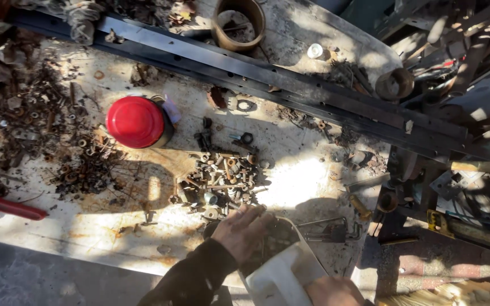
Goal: The person sorts a pile of mixed metal hardware, including bolts, nuts, and washers, on a cluttered workbench. They pick up individual items, separate them, and place them into a white plastic container.
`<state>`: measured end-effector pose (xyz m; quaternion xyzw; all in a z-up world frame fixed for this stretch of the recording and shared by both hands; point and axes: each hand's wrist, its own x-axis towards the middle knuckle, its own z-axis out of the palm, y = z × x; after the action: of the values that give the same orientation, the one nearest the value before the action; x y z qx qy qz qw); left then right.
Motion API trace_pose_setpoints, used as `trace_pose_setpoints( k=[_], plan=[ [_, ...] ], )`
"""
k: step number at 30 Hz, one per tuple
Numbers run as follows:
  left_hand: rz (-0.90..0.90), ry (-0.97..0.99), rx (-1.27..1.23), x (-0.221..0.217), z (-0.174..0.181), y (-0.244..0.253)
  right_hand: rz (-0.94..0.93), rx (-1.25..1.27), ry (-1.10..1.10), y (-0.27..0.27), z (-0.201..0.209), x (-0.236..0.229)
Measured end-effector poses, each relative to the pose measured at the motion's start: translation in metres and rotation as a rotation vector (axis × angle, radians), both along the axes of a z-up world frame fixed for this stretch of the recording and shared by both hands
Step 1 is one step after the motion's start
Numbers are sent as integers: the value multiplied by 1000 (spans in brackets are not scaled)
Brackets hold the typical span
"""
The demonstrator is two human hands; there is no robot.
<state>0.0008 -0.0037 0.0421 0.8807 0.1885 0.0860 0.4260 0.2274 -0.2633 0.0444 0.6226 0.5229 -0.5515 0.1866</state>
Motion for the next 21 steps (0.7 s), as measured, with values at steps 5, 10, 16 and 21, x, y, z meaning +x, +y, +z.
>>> trace_pose_setpoints(
  k=[5, 10, 16, 21],
  plan=[
    [447, -51, -47, -30, -17, 17, 139, -20, -286, 207, 119, -53],
    [745, 192, -824, -60, 41, -1, 12, -365, -124, 313, 96, -57],
    [741, -112, -650, -76, 16, -42, 226, 748, 350, 201, -11, 65],
    [741, -147, -598, -81, 13, -32, -355, 521, 454, 71, 32, 78]
  ],
)
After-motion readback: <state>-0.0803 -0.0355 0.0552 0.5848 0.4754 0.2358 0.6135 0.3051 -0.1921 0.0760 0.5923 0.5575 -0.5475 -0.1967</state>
